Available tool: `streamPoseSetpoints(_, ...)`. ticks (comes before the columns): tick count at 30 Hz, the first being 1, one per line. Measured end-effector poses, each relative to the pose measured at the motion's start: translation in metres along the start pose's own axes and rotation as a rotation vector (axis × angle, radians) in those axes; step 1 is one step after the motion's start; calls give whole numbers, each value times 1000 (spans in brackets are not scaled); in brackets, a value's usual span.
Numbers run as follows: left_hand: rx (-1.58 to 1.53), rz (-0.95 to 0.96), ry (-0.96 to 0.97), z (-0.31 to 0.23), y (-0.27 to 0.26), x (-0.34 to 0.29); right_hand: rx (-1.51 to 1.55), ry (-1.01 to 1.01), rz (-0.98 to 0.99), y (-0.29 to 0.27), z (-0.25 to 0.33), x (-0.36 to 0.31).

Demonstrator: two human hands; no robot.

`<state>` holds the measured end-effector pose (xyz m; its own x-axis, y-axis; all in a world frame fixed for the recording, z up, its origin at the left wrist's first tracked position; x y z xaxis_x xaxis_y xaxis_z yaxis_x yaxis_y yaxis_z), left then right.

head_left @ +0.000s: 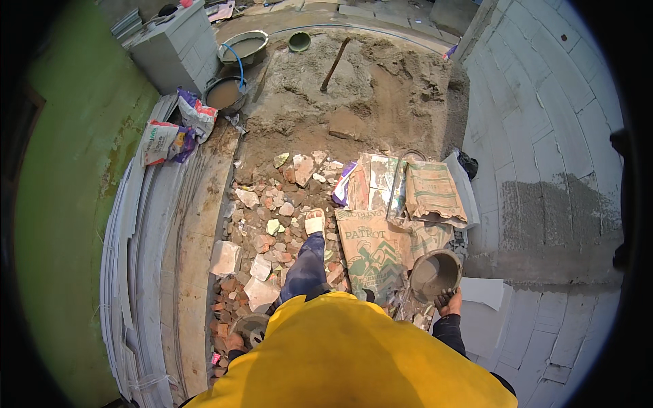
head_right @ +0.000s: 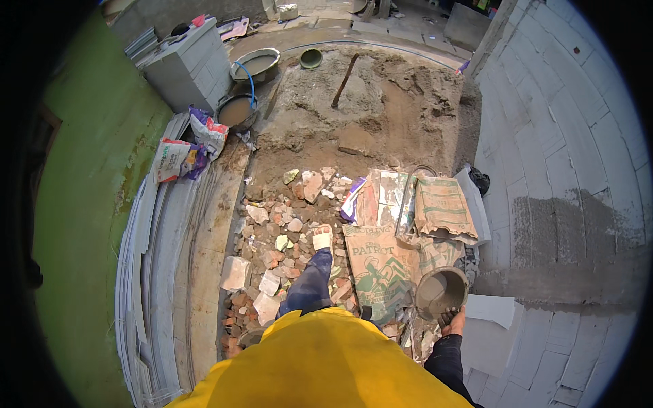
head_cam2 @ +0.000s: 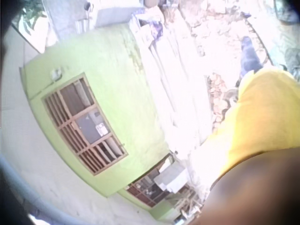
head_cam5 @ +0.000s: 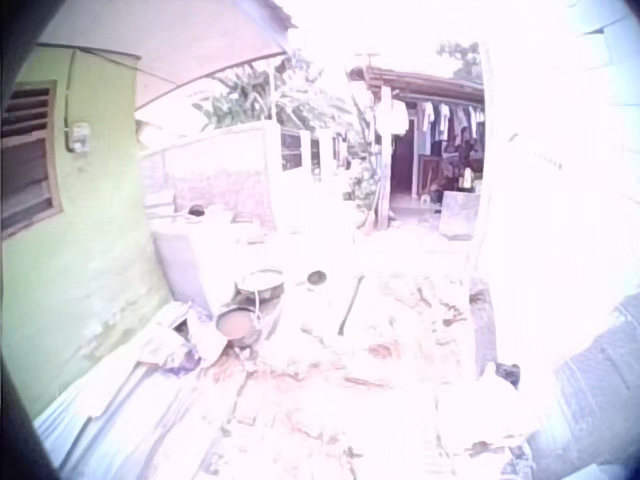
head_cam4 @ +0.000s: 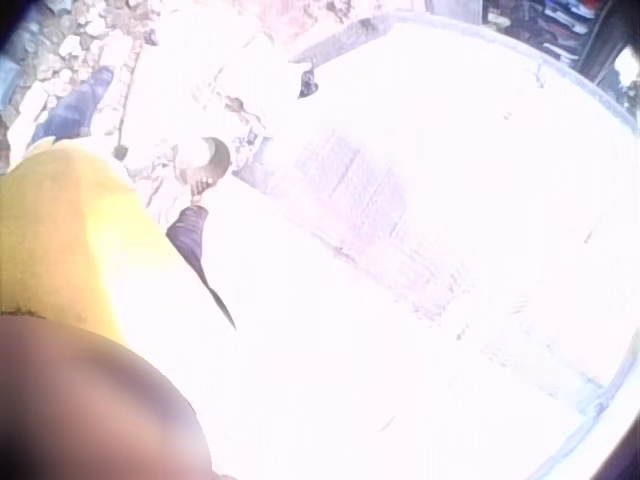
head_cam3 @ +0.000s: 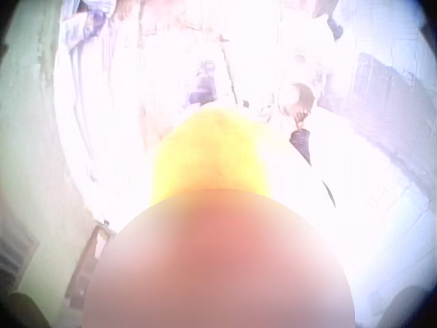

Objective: The person mixes wet concrete with a hoe and fills two metal bowls. They carry the bowls across a debris-strewn construction site and pour the concrete onto a rebar grid. The person repeats the mixing and transport cycle multiple times.

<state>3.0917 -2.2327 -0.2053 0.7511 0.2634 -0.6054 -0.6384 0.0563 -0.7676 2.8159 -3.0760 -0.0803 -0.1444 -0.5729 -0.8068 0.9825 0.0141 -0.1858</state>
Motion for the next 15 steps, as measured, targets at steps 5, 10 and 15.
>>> streamPoseSetpoints(5,-317,-82,-157,-86,-91,91,-38,-88,-109,135,103,7)
streamPoseSetpoints(10,-695,-88,-124,-210,-300,220,10,-127,-113,234,212,7)
streamPoseSetpoints(15,-1479,-342,92,-353,-512,257,5,-131,-100,345,305,46)
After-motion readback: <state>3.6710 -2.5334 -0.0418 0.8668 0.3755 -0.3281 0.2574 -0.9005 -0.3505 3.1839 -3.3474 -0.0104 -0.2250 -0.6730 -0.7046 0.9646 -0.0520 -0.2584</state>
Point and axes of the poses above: each hand's wrist, its own x-axis towards the middle knuckle, its own y-axis out of the palm, z = x × y, the point moved 7 cm from there along x, towards the middle knuckle, and after that the axes turned 2 degrees about -z, right-handed, at the moved point
